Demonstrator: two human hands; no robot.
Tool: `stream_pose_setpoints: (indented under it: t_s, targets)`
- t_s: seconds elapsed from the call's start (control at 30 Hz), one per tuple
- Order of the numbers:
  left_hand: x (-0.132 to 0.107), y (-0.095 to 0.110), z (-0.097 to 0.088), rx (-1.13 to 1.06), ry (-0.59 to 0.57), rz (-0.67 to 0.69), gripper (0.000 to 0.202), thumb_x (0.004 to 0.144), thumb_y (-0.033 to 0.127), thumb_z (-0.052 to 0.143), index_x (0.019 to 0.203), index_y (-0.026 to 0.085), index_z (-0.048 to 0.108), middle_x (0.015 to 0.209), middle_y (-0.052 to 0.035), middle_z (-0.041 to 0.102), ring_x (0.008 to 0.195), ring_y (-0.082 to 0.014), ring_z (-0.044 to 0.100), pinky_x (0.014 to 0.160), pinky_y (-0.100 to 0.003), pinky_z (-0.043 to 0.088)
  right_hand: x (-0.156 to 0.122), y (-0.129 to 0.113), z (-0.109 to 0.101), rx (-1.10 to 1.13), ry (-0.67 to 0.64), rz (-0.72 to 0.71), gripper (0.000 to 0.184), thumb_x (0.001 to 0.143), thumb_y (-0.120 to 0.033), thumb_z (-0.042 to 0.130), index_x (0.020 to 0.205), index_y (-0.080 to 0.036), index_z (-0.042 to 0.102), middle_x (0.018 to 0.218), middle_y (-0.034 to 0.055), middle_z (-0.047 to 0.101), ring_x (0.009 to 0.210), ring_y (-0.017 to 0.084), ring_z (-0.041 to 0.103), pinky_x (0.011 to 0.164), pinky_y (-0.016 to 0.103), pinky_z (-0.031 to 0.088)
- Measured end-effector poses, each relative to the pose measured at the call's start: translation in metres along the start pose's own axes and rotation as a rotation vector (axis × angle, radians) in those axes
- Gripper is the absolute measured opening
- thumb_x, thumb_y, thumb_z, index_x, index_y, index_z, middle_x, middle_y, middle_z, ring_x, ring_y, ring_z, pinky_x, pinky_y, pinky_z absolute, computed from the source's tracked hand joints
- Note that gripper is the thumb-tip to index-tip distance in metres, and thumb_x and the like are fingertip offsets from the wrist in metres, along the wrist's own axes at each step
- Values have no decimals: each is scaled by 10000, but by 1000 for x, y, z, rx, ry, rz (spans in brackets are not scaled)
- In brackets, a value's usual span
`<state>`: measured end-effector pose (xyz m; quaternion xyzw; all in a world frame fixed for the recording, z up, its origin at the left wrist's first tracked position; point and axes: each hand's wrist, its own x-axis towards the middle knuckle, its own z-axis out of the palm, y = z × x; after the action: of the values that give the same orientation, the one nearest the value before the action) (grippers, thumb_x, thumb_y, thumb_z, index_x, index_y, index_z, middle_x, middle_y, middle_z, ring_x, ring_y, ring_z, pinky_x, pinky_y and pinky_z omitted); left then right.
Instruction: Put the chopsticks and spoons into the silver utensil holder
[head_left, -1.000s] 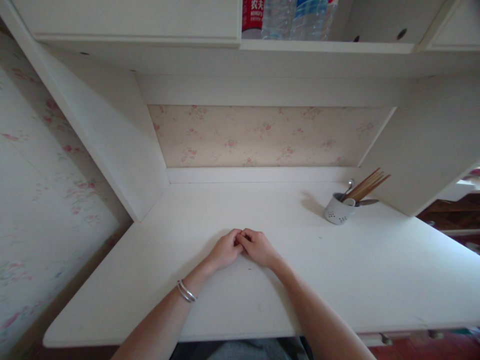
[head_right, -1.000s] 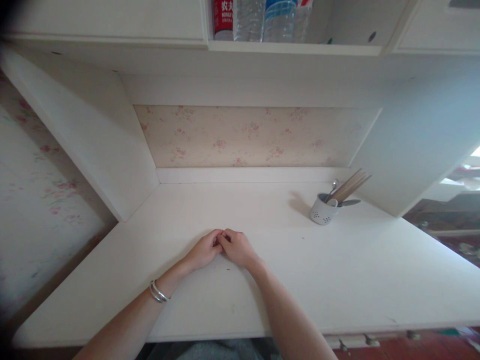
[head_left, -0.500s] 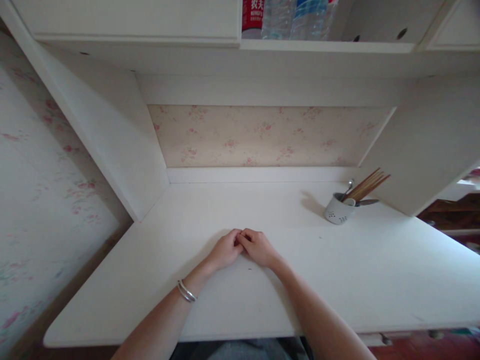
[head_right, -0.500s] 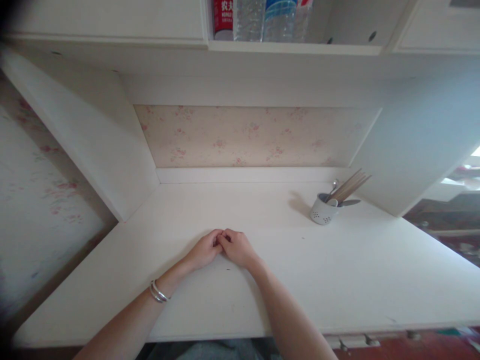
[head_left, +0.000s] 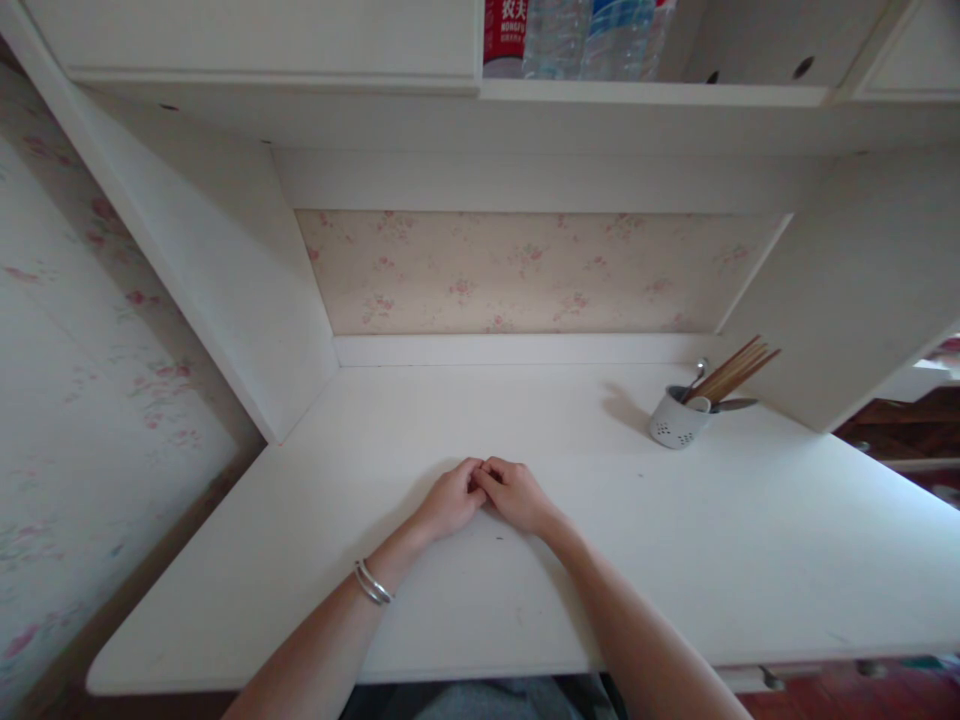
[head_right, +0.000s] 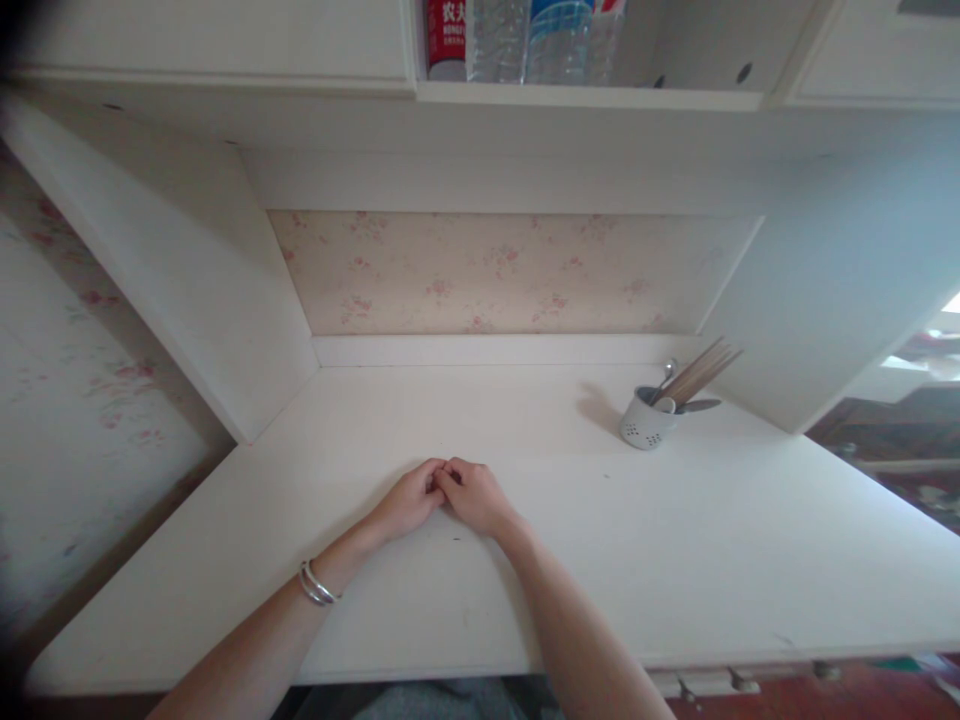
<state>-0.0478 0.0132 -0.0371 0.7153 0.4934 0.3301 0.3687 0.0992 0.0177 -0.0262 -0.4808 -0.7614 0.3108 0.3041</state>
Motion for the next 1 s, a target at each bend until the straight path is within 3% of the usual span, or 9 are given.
stream_pose_setpoints:
  t_s: [1.0]
  targets:
    - [0, -2, 0, 22, -2, 11, 293, 766, 136, 515, 1047, 175, 586, 1016, -58, 665, 932, -187, 598, 859, -306, 453, 0, 0, 0, -13, 5, -24, 300, 907, -360, 414, 753, -194, 611, 736, 6, 648, 673, 124, 560, 608, 227, 357]
